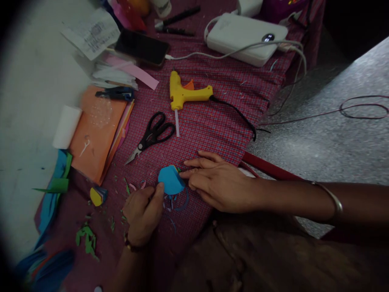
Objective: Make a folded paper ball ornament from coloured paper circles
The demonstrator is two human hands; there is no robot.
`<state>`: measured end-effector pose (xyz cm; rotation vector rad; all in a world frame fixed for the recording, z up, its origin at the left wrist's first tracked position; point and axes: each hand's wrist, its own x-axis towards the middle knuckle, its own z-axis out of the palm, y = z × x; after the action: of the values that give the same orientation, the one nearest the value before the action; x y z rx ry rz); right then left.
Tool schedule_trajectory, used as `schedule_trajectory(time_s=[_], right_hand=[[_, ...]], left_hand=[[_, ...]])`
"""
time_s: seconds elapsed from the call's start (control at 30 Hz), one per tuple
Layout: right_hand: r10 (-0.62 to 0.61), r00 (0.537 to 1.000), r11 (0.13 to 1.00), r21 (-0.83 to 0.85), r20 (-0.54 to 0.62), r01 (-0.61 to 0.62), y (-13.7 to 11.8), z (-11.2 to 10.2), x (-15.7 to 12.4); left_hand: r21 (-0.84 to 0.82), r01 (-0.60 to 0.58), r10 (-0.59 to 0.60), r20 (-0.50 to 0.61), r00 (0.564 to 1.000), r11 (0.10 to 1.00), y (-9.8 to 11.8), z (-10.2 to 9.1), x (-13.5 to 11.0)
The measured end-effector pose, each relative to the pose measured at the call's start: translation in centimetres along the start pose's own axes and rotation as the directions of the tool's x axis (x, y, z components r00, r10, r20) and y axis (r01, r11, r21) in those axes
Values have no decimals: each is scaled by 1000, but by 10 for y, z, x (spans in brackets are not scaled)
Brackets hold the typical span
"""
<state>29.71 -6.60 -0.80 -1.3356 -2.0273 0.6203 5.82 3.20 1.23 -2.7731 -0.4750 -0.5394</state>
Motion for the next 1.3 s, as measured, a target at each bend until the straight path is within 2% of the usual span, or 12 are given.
schedule_trajectory(time_s=[0.73, 1.0, 1.3], right_hand=[[-1, 999, 1000, -23, 51, 2, -1, 0, 2], [-4, 999, 999, -40, 54, 6, 0, 1, 2], [-18, 997, 999, -47, 69, 22, 2, -1, -1]], left_hand=[[7, -8, 8, -30, 1000, 1000, 0, 6, 3], [-1, -10, 10, 8, 1000, 1000, 0, 5, 3], [-24, -19, 18, -36, 999, 1000, 0, 8, 3]])
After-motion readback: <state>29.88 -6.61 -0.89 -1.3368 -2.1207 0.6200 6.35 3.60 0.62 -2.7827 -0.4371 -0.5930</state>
